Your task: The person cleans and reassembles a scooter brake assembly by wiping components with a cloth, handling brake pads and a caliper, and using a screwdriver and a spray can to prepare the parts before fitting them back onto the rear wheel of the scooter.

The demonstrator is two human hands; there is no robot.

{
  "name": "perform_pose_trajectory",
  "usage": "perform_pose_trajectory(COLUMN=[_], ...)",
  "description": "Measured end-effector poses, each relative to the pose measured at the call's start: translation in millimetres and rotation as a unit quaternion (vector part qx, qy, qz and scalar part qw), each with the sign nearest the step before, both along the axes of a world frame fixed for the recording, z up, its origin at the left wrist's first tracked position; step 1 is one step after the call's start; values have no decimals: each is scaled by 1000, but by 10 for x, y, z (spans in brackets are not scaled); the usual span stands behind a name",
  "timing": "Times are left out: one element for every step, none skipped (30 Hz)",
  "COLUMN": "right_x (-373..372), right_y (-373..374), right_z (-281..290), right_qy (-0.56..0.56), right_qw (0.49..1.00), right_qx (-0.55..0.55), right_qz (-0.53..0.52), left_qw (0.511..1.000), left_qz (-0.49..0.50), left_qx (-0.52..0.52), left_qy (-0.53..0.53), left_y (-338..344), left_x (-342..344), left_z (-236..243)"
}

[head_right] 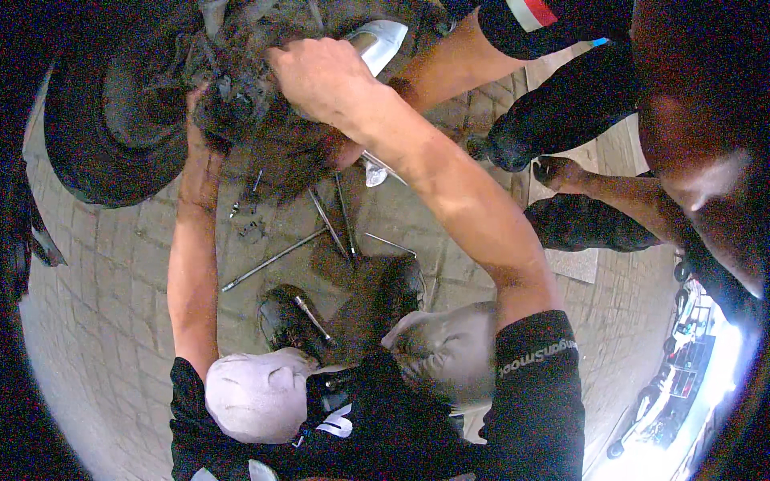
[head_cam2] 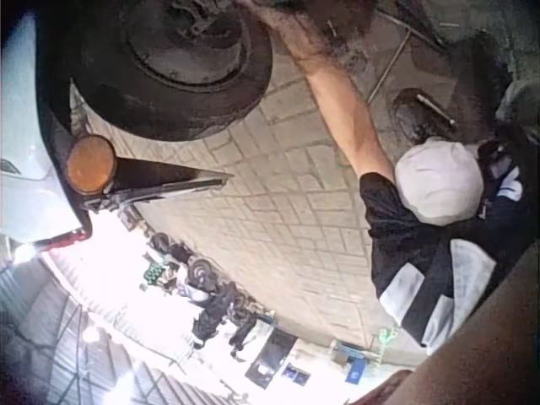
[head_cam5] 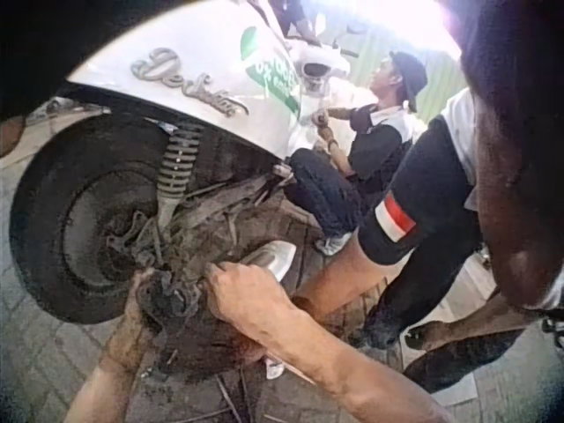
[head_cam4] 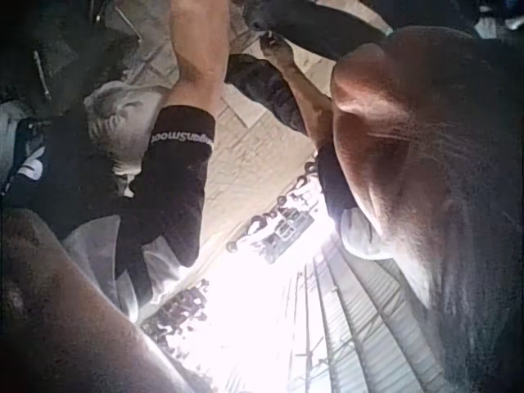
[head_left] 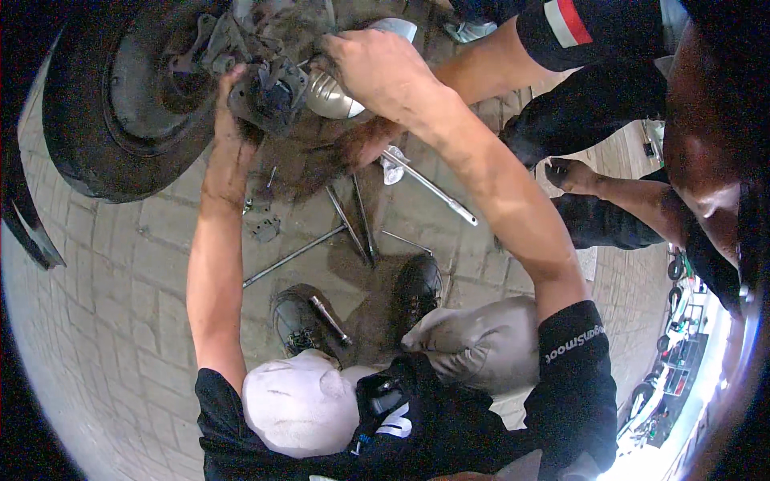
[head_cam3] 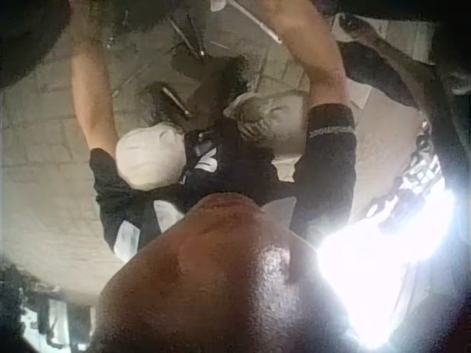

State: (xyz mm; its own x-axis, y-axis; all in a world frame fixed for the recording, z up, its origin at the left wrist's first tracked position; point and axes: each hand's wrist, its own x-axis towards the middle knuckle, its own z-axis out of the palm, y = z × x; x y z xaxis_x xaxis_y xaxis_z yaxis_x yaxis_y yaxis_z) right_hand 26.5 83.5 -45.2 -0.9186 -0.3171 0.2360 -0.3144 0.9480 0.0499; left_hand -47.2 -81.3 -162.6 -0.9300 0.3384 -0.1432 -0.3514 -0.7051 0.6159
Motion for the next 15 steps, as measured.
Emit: perform_pose_trajectory(right_x=[4, 4, 5, 1, 9, 31, 35, 31, 44, 60, 58, 83, 86, 70, 52], right_y=[17, 29, 41, 29, 17, -8, -67, -94, -67, -86, -88, -32, -23, -53, -94], right_z=[-6, -20, -41, -25, -18, -28, -41, -54, -82, -73, -57, -41, -30, -21, -38], right_qy=[12, 13, 24, 36, 40, 31, 23, 4, 11, 14, 4, 7, -3, -10, -11], right_qw=[1000, 1000, 1000, 999, 999, 999, 999, 1000, 1000, 1000, 1000, 1000, 1000, 1000, 1000], right_qx=[0, 4, 3, 5, 11, -1, -8, 18, 24, 8, 10, -9, -5, -20, -26], right_qz=[4, 3, 12, 24, 24, 23, 23, 8, 4, 7, 3, 8, 2, -3, -12], left_qw=[999, 999, 1000, 998, 998, 1000, 998, 999, 1000, 999, 997, 999, 1000, 1000, 999], left_qz=[24, 23, -18, -55, -56, -8, 42, 11, -28, -50, -74, -39, 0, -8, -37], left_qx=[-25, -21, -10, 3, 9, -24, -53, -31, -6, 2, 10, -8, -25, -10, 18], left_qy=[-20, -19, -13, -4, 0, 9, 18, 10, 3, 17, 35, 18, 3, 13, 14], left_y=[20, 21, 22, 7, -6, -24, -74, -95, -74, -77, -60, 15, 57, 32, -26], left_x=[49, 56, 56, 48, 39, 25, -9, -29, -17, 13, 32, 50, 47, 17, -32], left_z=[63, 76, 93, 110, 84, 25, -33, -44, -51, 2, 73, 69, 60, 11, -59])
